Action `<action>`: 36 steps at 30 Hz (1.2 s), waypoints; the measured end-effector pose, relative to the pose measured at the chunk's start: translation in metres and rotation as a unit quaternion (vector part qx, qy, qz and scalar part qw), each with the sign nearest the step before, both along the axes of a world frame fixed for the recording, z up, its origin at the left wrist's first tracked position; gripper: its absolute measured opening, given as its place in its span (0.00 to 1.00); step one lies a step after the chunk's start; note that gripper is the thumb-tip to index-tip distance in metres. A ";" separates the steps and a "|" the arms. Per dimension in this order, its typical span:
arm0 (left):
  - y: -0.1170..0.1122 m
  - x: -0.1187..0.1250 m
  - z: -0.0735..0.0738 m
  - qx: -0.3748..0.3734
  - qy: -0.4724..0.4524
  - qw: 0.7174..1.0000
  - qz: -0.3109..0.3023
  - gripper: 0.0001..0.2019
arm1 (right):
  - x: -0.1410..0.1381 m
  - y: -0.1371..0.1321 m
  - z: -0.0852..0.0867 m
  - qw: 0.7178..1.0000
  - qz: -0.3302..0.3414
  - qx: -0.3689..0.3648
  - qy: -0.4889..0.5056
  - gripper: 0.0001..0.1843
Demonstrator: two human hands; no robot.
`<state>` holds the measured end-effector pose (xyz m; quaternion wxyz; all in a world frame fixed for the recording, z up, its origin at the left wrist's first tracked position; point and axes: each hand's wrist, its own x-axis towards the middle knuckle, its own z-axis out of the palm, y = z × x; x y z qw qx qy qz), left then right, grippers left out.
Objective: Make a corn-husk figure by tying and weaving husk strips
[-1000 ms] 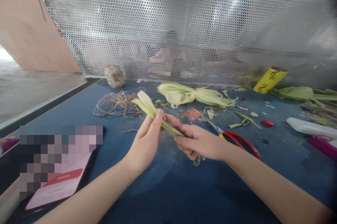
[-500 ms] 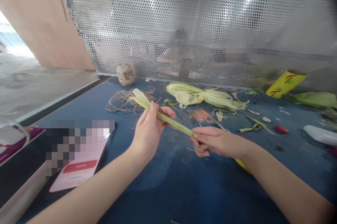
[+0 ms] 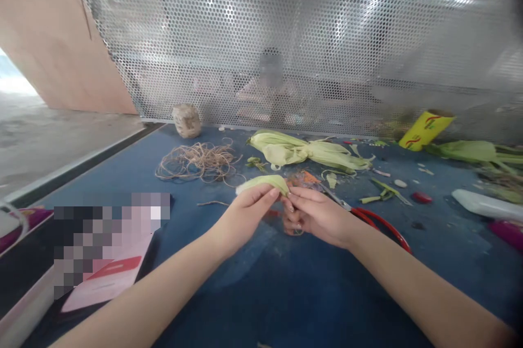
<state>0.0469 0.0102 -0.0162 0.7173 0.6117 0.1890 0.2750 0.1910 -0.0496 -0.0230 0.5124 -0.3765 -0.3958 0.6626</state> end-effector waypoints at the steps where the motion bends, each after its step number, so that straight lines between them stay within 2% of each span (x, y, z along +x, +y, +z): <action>1: 0.000 0.000 -0.001 0.001 0.003 1.000 0.007 0.11 | -0.001 0.000 0.000 1.000 0.001 -0.002 0.000 0.15; 3: 0.001 0.000 -0.001 0.006 0.016 0.999 0.029 0.10 | -0.003 0.000 0.000 1.000 0.006 -0.003 0.003 0.15; 8: 0.003 -0.001 0.000 0.020 0.026 0.999 -0.004 0.11 | -0.004 0.000 0.002 1.000 0.010 -0.012 -0.001 0.16; 11: 0.002 -0.001 0.001 0.031 0.026 0.999 0.013 0.13 | -0.004 -0.001 0.002 0.999 0.022 -0.014 -0.019 0.16; 13: 0.003 -0.003 0.003 0.040 0.032 0.998 0.041 0.12 | -0.004 -0.002 0.002 0.999 0.032 -0.005 -0.028 0.15; 16: 0.009 -0.008 0.011 0.086 0.034 0.989 0.118 0.08 | -0.003 -0.002 0.001 0.998 0.027 0.023 -0.061 0.13; 18: 0.015 -0.015 0.016 0.122 0.014 0.978 0.167 0.07 | -0.003 0.001 0.002 0.986 0.005 0.057 -0.159 0.13; 19: 0.019 -0.018 0.019 0.133 0.000 0.973 0.188 0.07 | -0.003 0.003 0.003 0.968 -0.008 0.083 -0.237 0.12; 20: 0.022 -0.021 0.021 0.142 -0.013 0.968 0.208 0.07 | -0.004 0.007 0.004 0.938 -0.017 0.117 -0.327 0.12; 22: 0.027 -0.025 0.025 0.166 -0.020 0.955 0.245 0.07 | -0.009 0.016 0.004 0.836 -0.025 0.195 -0.512 0.11; 24: 0.030 -0.027 0.026 0.201 0.008 0.944 0.262 0.06 | -0.015 0.028 0.003 0.724 -0.021 0.258 -0.640 0.09; 25: 0.030 -0.027 0.027 0.219 0.027 0.939 0.263 0.06 | -0.019 0.035 0.001 0.700 -0.017 0.269 -0.661 0.09; 27: 0.031 -0.027 0.027 0.247 0.057 0.933 0.254 0.08 | -0.026 0.047 -0.005 0.678 -0.005 0.279 -0.680 0.09; 30: 0.032 -0.027 0.027 0.266 0.071 0.927 0.254 0.07 | -0.031 0.060 -0.013 0.671 0.021 0.285 -0.684 0.08; 33: 0.032 -0.028 0.028 0.250 0.059 0.929 0.266 0.07 | -0.026 0.065 -0.014 0.678 0.047 0.284 -0.677 0.09; 36: 0.030 -0.029 0.030 0.233 0.047 0.932 0.273 0.05 | -0.011 0.068 -0.006 0.698 0.041 0.266 -0.664 0.09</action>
